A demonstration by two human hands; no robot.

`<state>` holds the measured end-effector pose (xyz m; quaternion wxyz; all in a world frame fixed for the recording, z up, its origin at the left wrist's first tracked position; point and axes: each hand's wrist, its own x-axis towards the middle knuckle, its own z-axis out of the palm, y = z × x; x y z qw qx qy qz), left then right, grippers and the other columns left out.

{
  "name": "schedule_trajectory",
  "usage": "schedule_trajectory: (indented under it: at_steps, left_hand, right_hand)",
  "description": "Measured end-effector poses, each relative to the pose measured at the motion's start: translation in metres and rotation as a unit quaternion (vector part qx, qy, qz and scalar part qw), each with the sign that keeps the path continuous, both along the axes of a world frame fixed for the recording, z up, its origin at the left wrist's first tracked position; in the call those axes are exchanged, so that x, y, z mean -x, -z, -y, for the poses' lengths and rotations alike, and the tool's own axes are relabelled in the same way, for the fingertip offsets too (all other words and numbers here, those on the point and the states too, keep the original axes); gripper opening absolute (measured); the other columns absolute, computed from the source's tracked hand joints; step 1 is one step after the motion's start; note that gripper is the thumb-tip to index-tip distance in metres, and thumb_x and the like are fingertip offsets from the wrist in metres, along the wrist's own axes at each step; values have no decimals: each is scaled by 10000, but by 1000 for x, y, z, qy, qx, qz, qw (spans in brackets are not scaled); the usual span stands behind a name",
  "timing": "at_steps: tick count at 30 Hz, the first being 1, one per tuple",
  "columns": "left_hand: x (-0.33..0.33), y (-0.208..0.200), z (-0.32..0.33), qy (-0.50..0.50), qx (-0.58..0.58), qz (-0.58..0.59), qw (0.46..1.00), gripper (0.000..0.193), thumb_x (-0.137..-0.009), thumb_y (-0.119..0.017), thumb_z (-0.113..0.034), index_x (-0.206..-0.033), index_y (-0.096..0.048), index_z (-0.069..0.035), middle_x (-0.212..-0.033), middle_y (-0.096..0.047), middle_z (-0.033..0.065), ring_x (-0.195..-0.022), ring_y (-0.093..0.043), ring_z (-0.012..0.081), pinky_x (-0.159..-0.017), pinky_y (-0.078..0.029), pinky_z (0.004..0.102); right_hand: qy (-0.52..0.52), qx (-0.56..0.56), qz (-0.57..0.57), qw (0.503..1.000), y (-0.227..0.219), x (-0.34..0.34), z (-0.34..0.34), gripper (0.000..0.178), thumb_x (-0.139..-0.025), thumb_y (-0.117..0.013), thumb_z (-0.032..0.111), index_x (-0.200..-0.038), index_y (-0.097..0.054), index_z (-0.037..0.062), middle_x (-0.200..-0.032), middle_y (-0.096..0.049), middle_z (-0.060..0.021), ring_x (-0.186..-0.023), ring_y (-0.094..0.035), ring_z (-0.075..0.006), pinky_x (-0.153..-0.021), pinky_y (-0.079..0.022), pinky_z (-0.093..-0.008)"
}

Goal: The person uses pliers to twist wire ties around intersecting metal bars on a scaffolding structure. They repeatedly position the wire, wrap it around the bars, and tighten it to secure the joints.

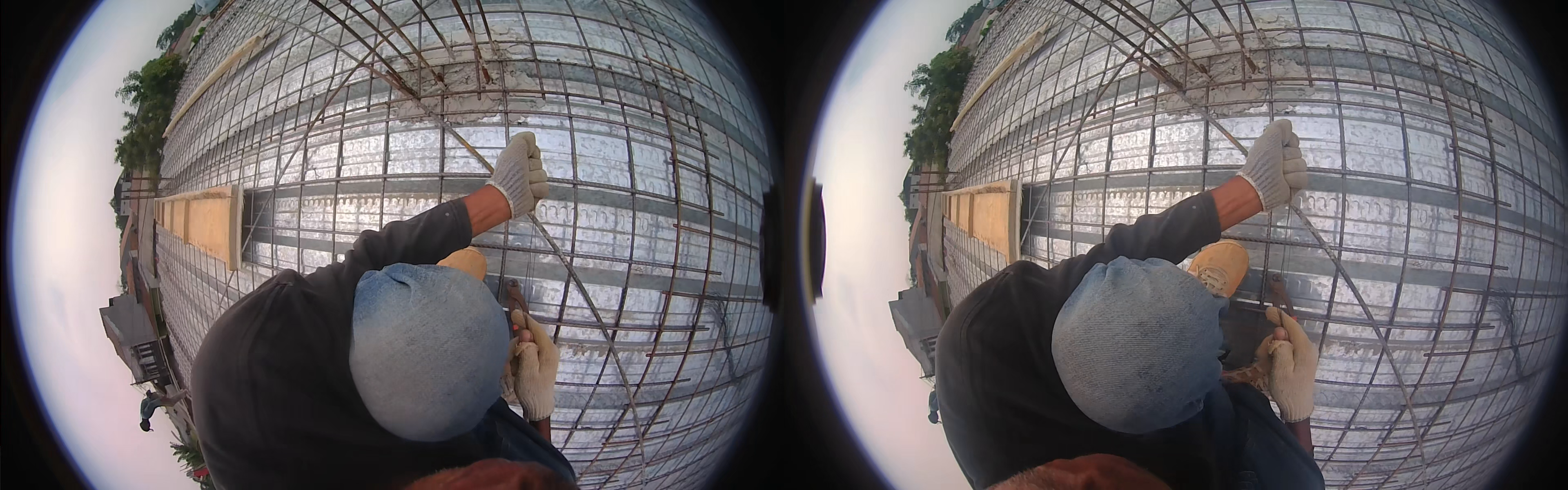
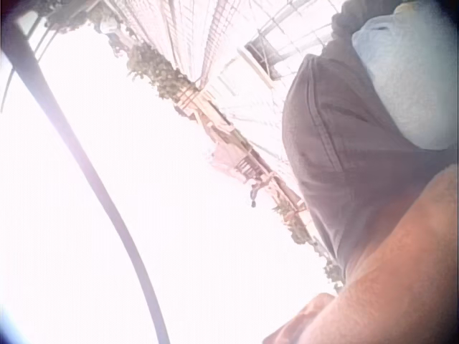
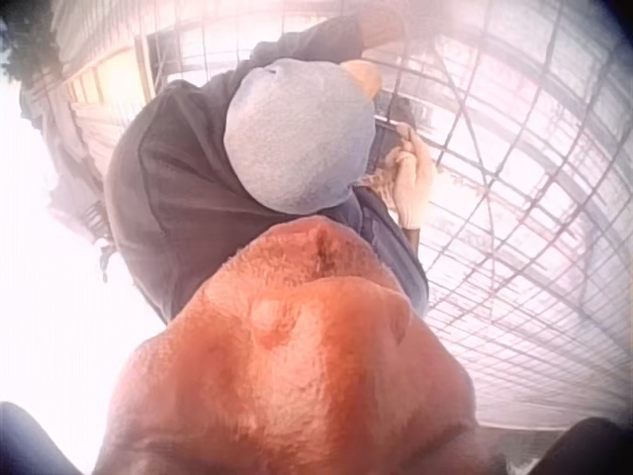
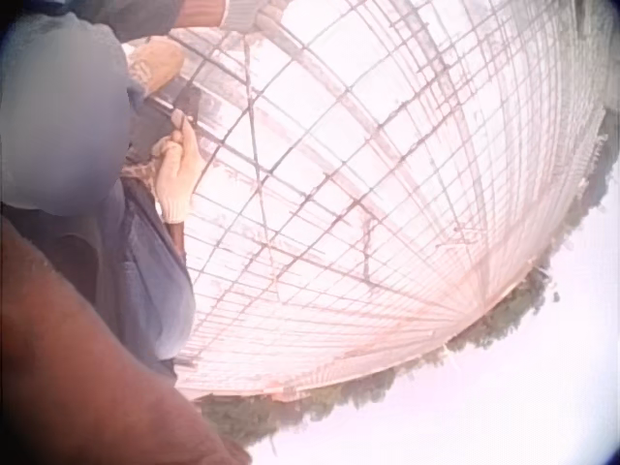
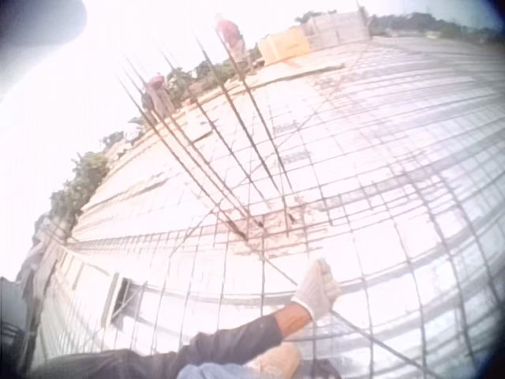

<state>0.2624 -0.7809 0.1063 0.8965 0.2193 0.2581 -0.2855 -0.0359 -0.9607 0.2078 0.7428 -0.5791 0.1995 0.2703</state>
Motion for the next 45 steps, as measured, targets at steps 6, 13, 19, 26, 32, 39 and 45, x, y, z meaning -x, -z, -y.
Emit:
schedule_trajectory:
  at_steps: [6,13,19,26,32,39,45]
  left_hand:
    - [4,-23,-1,1,128,12,992,611,-1207,-495,-562,-701,-385,-240,-574,-225,-101,-462,-243,86,-434,-232,272]
    - [1,-3,-3,9,51,82,995,589,-1214,-488,-558,-726,-367,-251,-586,-180,-100,-465,-195,74,-421,-179,269]
    - [6,11,1,86,87,39,992,608,-1209,-485,-552,-709,-430,-209,-576,-290,-87,-474,-294,89,-458,-283,270]
    - [120,18,50,156,16,9,988,349,-1175,-641,-385,-920,-618,-147,-788,-573,5,-768,-597,171,-738,-548,363]
    - [188,-13,99,306,12,122,944,364,-1180,-628,-406,-1315,-686,-73,-1151,-732,81,-1249,-699,288,-1150,-565,488]
    - [176,25,77,497,-205,165,827,483,-1123,-707,-505,-1399,-677,-110,-1153,-730,43,-821,-708,108,-630,-590,279]
    - [158,-36,117,586,-400,391,586,413,-1084,-749,-417,-1273,-788,-52,-968,-781,51,-782,-695,89,-651,-566,286]
  right_hand:
    - [-42,274,68,958,29,-1,8,344,-1040,-616,105,-1338,-759,5,-981,-815,-200,-882,-802,-348,-796,-596,-432]
    - [-54,386,157,908,18,32,35,343,-966,-757,71,-1308,-758,43,-1074,-837,-176,-1024,-832,-361,-844,-647,-432]
    - [-61,334,129,932,8,68,47,370,-1000,-739,121,-1364,-757,51,-1049,-819,-192,-932,-837,-338,-789,-640,-436]
    - [-271,497,64,822,-17,84,95,516,-975,-734,153,-1479,-695,49,-1185,-825,-195,-1161,-785,-398,-1076,-576,-549]
    - [109,348,84,927,-28,28,57,655,-990,-748,193,-1606,-587,39,-1279,-813,-230,-1117,-824,-361,-1001,-635,-477]
    - [216,366,67,903,19,26,60,396,-1035,-715,139,-1415,-771,42,-1117,-863,-159,-954,-848,-215,-843,-649,-338]
    - [245,399,-71,881,28,63,86,381,-1048,-672,181,-1366,-806,20,-916,-815,-86,-705,-720,-123,-681,-581,-311]
